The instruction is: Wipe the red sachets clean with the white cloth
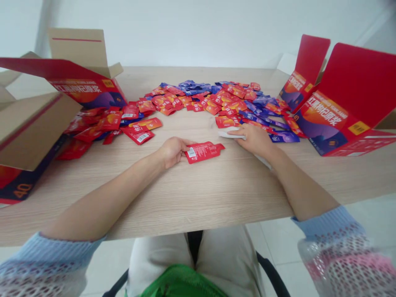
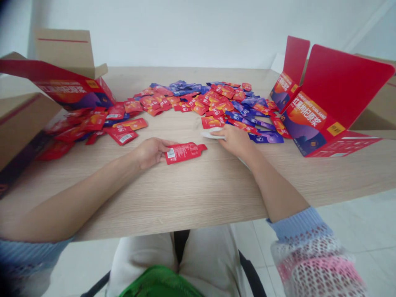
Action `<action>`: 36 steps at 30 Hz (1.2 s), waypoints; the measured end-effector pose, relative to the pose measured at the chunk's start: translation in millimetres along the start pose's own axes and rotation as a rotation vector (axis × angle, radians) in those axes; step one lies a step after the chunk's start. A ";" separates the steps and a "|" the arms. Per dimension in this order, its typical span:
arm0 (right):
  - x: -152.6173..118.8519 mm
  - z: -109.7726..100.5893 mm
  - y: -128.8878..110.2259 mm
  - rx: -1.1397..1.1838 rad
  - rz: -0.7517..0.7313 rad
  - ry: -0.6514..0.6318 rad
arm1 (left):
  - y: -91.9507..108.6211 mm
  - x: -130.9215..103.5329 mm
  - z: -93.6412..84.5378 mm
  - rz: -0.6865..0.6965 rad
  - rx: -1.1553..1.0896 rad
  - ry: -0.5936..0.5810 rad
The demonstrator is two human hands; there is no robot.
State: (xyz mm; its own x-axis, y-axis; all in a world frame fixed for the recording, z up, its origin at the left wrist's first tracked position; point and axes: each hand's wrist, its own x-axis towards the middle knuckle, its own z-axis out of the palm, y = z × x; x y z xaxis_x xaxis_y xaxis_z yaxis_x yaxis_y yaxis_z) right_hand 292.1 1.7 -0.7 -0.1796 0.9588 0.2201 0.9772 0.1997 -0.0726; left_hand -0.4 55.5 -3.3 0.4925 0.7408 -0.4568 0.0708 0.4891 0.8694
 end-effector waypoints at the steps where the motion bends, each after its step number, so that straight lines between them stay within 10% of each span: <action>1: 1.0 2.0 0.6 0.004 0.036 0.091 | -0.7 -1.6 0.1 -0.004 0.023 -0.011; 6: -2.0 9.1 -38.2 0.184 -0.036 0.321 | 1.6 -7.3 3.4 -0.050 0.029 0.026; 14: -10.1 14.0 -113.0 0.070 -0.381 0.118 | -8.4 0.8 10.9 0.125 -0.018 0.007; 26: -19.8 2.7 -113.5 -0.112 -0.381 -0.003 | -7.6 -8.3 16.3 0.120 -0.064 0.083; 36: -11.1 -3.5 -57.4 -0.212 0.028 -0.120 | -0.5 -9.0 1.1 -0.009 -0.129 -0.033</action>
State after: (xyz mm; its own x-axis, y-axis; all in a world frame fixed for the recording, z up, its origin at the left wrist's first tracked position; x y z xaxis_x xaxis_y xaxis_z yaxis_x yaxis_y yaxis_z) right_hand 238.4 -21.1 4.4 -0.1516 0.9830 0.1033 0.9817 0.1375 0.1319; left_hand -3.9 48.1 0.5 0.5205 0.7218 -0.4561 -0.0359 0.5522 0.8329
